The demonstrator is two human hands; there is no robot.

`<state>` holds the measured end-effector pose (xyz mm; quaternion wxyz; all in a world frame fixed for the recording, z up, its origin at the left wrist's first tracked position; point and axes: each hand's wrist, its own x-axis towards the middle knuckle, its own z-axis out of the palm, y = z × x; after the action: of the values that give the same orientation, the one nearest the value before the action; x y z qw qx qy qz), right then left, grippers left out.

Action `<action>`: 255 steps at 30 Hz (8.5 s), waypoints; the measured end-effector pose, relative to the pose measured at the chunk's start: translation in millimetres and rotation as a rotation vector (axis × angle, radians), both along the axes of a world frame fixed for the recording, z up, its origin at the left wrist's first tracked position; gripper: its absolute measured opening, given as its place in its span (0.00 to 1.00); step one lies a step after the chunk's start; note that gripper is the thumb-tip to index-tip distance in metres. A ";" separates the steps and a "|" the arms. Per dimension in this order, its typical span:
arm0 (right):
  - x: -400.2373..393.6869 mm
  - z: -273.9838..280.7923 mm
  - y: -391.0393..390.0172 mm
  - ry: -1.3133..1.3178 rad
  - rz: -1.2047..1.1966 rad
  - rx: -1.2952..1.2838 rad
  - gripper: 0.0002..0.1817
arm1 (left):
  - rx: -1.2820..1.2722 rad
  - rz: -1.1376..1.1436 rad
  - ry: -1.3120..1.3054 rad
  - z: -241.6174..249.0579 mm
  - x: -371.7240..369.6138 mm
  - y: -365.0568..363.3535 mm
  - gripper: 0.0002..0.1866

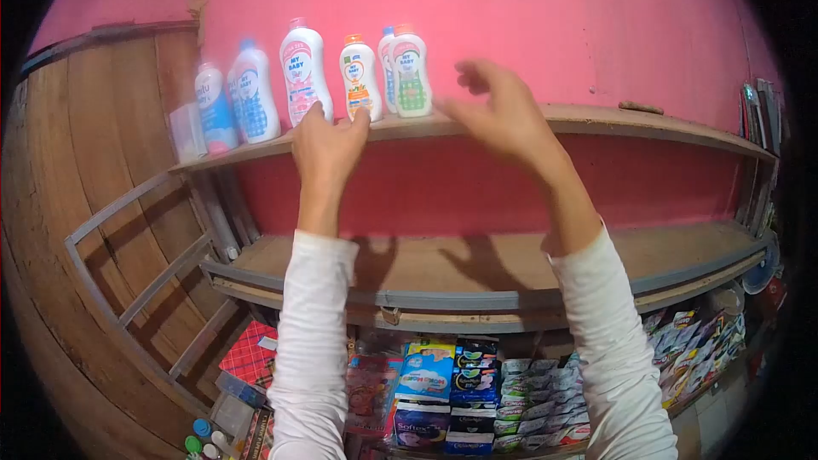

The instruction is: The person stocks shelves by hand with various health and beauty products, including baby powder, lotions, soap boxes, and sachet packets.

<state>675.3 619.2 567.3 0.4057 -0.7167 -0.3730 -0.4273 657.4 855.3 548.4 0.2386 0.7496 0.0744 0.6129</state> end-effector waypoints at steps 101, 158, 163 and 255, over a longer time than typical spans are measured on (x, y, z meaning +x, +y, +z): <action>-819.7 -667.6 67.1 1.084 1.708 -2.214 0.20 | -1.473 1.123 -0.128 -683.8 -870.8 -351.3 0.29; -804.5 -616.5 105.6 0.548 2.091 -2.269 0.19 | -2.476 1.816 0.777 -768.1 -934.7 -378.7 0.45; -799.9 -612.4 101.7 0.470 2.259 -2.107 0.15 | -2.312 1.819 0.195 -776.5 -933.5 -371.6 0.35; -120.2 -179.9 -105.2 0.647 0.591 0.247 0.26 | -1.096 -1.050 0.244 -400.7 -238.0 -135.6 0.24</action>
<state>555.0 514.0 387.4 0.6883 -0.6223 -0.3620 -0.0885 419.5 719.7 147.7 0.8257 0.5236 0.0277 0.2079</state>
